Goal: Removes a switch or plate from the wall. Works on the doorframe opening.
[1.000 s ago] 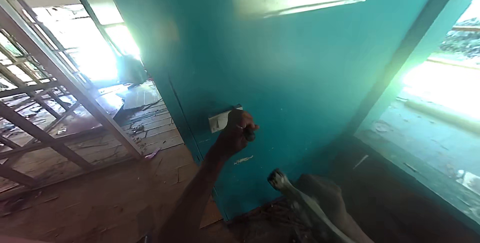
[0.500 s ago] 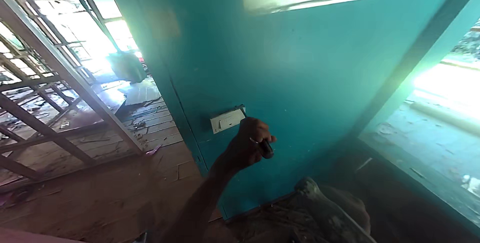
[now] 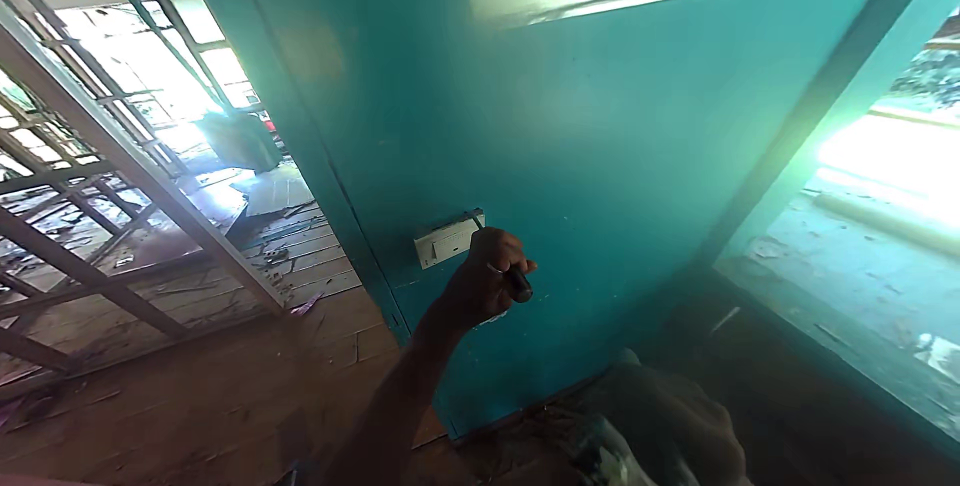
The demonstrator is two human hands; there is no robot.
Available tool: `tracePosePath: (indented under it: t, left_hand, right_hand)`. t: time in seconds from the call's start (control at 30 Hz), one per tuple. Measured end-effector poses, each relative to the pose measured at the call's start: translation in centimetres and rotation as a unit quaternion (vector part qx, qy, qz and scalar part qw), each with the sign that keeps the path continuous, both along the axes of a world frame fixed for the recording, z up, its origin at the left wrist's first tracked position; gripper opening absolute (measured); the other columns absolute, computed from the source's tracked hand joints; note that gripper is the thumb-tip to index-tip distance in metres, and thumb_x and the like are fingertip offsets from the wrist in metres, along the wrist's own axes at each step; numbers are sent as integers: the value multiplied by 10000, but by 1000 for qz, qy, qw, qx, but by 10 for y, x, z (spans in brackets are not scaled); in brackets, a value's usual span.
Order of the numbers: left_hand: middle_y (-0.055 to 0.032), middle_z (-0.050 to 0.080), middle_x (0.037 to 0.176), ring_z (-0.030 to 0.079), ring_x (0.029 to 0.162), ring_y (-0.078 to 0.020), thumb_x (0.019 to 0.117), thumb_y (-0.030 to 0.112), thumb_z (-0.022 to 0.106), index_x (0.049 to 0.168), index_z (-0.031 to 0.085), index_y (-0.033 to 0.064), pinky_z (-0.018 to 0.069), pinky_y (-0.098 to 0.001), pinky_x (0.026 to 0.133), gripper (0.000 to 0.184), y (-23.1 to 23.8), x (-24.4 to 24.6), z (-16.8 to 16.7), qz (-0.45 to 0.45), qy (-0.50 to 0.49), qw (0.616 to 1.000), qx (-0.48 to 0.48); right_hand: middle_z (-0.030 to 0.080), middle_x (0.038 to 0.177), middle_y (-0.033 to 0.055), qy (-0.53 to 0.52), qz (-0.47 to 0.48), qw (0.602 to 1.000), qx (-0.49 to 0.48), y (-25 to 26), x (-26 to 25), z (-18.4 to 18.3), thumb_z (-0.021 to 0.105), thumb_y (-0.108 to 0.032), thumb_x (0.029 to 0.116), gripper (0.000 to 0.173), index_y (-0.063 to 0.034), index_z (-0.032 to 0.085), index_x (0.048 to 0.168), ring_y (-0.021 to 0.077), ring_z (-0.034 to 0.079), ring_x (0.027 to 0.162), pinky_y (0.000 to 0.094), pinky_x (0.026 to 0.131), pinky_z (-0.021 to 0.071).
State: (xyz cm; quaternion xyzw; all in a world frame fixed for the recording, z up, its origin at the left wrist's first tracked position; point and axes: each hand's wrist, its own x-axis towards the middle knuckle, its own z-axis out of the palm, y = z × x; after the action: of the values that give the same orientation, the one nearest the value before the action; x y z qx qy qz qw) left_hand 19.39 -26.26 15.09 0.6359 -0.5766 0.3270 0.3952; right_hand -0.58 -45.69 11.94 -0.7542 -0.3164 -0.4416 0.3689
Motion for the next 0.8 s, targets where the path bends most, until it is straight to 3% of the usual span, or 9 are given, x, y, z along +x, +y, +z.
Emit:
tracePosePath:
  t: [0.23,0.27,0.33,0.37,0.47,0.53,0.67,0.8]
  left_hand:
    - [-70,587,1039,579,1062,-190,1022,155,608,1001,527,126,470,-328,993,89,0,-2,5,16,-3,1000,10]
    - [-67,596,1044,583,1074,-189,1016,148,611,993,536,125,471,-335,1003,82,0,-2,7,26,2,999,21]
    - [-85,650,1037,608,1093,-221,927,51,651,942,615,95,466,-418,1012,58,-2,3,5,45,29,998,37]
    - [-81,646,1035,603,1093,-222,893,10,649,928,624,93,463,-437,1016,94,-2,8,2,55,37,997,43]
    - [-77,624,1039,606,1067,-201,961,47,608,970,574,101,484,-397,1007,64,-3,16,8,58,30,997,28]
    - [-88,618,1053,597,1086,-215,973,84,597,969,587,111,469,-403,1022,29,-5,-6,5,34,35,998,30]
    - [-54,559,1070,555,1098,-210,1030,209,552,999,525,184,429,-371,1056,48,-11,-57,15,-28,-6,999,32]
    - [-68,591,1043,577,1073,-197,982,119,602,998,534,136,457,-361,1010,73,0,-29,5,25,31,999,4]
  right_hand:
    - [634,714,6,-41,-43,998,-3,-3,19,-4,660,-240,984,205,-123,575,838,103,655,660,256,596,569]
    - [620,701,5,-8,-79,997,-9,-9,31,-13,664,-257,970,205,-114,595,841,97,632,632,261,563,551]
    - [654,659,25,103,-173,979,-17,-17,45,-29,689,-275,849,192,-83,685,854,121,638,564,336,492,541]
    - [666,666,15,146,-197,969,-12,-18,43,-33,681,-296,855,206,-91,700,865,105,644,569,333,503,549]
    - [712,716,43,225,-173,958,47,-17,25,-13,711,-245,911,214,-35,745,885,92,669,633,308,612,575]
    - [718,732,40,222,-144,961,80,-24,12,-27,717,-245,942,230,-29,733,862,68,672,654,268,638,578]
    - [718,732,41,184,-137,962,145,-21,-2,-19,764,-234,904,264,14,714,830,10,661,663,193,649,566]
    - [711,711,20,114,-139,972,149,-14,-4,-11,782,-197,846,247,26,692,790,-50,644,668,117,656,542]
